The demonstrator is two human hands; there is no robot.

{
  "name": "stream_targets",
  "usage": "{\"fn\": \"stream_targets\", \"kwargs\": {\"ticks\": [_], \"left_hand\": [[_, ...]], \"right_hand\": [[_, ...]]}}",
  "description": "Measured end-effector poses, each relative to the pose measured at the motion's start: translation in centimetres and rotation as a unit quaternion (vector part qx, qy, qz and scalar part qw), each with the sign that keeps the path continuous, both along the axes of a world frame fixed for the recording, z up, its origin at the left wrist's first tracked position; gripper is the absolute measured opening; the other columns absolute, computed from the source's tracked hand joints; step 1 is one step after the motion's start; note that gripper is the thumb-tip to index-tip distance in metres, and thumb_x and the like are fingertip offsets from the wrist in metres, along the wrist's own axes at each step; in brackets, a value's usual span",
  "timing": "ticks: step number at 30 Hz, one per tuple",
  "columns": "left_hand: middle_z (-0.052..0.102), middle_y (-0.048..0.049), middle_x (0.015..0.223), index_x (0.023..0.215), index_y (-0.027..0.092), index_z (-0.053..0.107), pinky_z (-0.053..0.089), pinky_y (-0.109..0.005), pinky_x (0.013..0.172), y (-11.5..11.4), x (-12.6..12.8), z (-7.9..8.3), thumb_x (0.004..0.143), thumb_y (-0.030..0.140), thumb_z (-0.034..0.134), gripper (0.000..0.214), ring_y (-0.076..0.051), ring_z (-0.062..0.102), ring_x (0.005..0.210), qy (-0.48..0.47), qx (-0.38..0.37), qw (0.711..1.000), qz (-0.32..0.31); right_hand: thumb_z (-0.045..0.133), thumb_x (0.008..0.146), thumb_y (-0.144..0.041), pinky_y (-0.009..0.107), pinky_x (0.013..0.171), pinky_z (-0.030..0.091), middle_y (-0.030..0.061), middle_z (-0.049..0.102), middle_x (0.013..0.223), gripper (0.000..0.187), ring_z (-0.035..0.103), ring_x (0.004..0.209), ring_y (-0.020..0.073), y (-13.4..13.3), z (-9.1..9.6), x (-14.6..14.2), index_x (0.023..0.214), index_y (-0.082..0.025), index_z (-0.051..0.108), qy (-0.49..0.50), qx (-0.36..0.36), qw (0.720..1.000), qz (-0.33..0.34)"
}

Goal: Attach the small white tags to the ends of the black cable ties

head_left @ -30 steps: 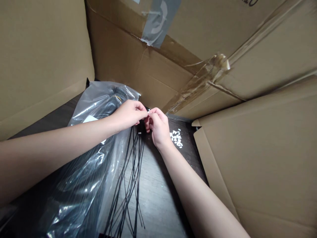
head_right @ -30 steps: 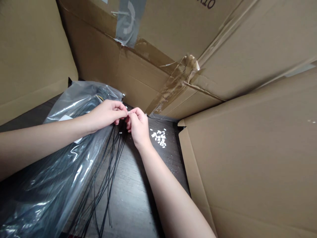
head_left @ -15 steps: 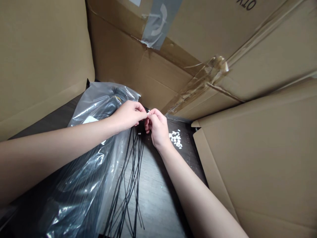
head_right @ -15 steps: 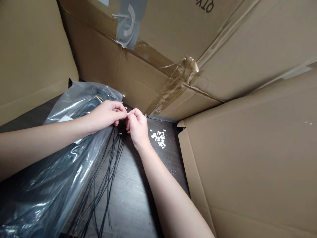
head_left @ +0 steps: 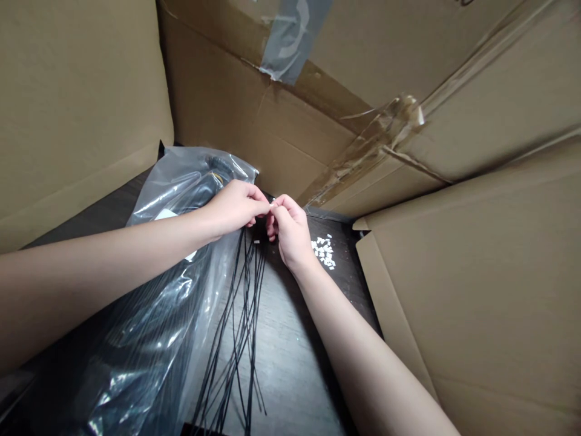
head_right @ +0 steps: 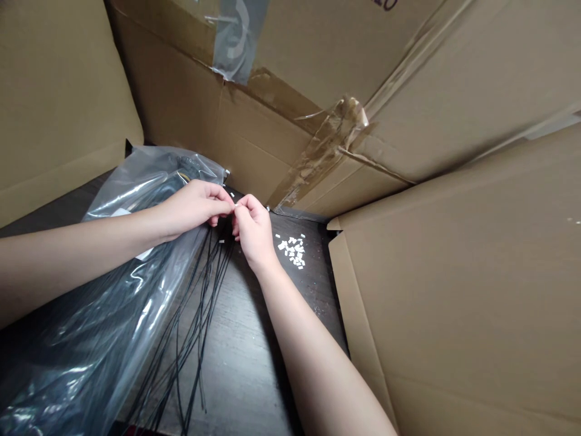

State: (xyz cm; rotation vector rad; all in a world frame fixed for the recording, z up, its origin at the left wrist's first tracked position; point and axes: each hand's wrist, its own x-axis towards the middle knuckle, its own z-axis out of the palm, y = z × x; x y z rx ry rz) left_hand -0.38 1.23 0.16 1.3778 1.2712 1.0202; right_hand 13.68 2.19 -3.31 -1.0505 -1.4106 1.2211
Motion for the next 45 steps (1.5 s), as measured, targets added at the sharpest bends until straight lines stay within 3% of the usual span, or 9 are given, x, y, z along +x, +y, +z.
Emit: {"fn": "stream_targets", "kwargs": {"ticks": [9,16,34,40,45], "left_hand": [[0.065,-0.0012,0.063,0.075,0.013,0.07,0.04,-0.021,0.05,0.26,-0.15,-0.53,0.085,0.022,0.065,0.014,-0.008,0.052,0.05,0.008,0.026,1.0,-0.009],[0.063,0.0008,0.063,0.076,0.012,0.07,0.04,-0.021,0.049,-0.13,0.1,0.2,0.081,0.012,0.06,0.011,-0.007,0.05,0.048,0.005,0.009,1.0,0.01],[0.07,-0.0021,0.065,0.075,0.013,0.073,0.04,-0.02,0.053,-0.27,-0.11,0.18,0.081,0.02,0.068,0.011,-0.008,0.056,0.054,-0.027,0.033,0.999,-0.014],[0.07,-0.001,0.067,0.072,0.014,0.073,0.042,-0.022,0.058,-0.24,-0.11,0.02,0.077,0.02,0.067,0.01,-0.01,0.057,0.059,0.036,0.075,0.996,0.021],[0.068,-0.0001,0.065,0.069,0.014,0.072,0.041,-0.023,0.059,-0.37,-0.13,0.41,0.075,0.021,0.066,0.011,-0.01,0.055,0.058,0.061,0.065,0.996,0.032]], "right_hand": [[0.056,0.078,-0.036,0.016,0.036,0.028,-0.0101,0.047,0.052,0.017,0.04,0.04,0.0051,0.16,0.1,-0.14,0.074,-0.023,0.046,0.01,-0.033,0.999,-0.008],[0.054,0.071,-0.03,0.017,0.035,0.028,-0.0087,0.05,0.055,0.01,0.043,0.04,0.006,0.09,0.46,0.01,0.073,-0.022,0.046,0.051,-0.076,0.996,-0.003],[0.055,0.073,-0.035,0.019,0.038,0.03,-0.0085,0.047,0.052,0.016,0.043,0.041,0.0074,0.01,0.47,0.15,0.072,-0.023,0.045,0.057,-0.066,0.996,0.01],[0.056,0.073,-0.035,0.018,0.038,0.029,-0.0086,0.047,0.053,0.017,0.043,0.042,0.0072,0.01,0.36,0.17,0.072,-0.023,0.044,0.048,-0.058,0.997,0.02],[0.058,0.077,-0.036,0.019,0.037,0.029,-0.0094,0.046,0.051,0.018,0.042,0.042,0.0078,-0.01,0.26,0.09,0.074,-0.024,0.045,0.036,-0.042,0.998,0.018]]}}
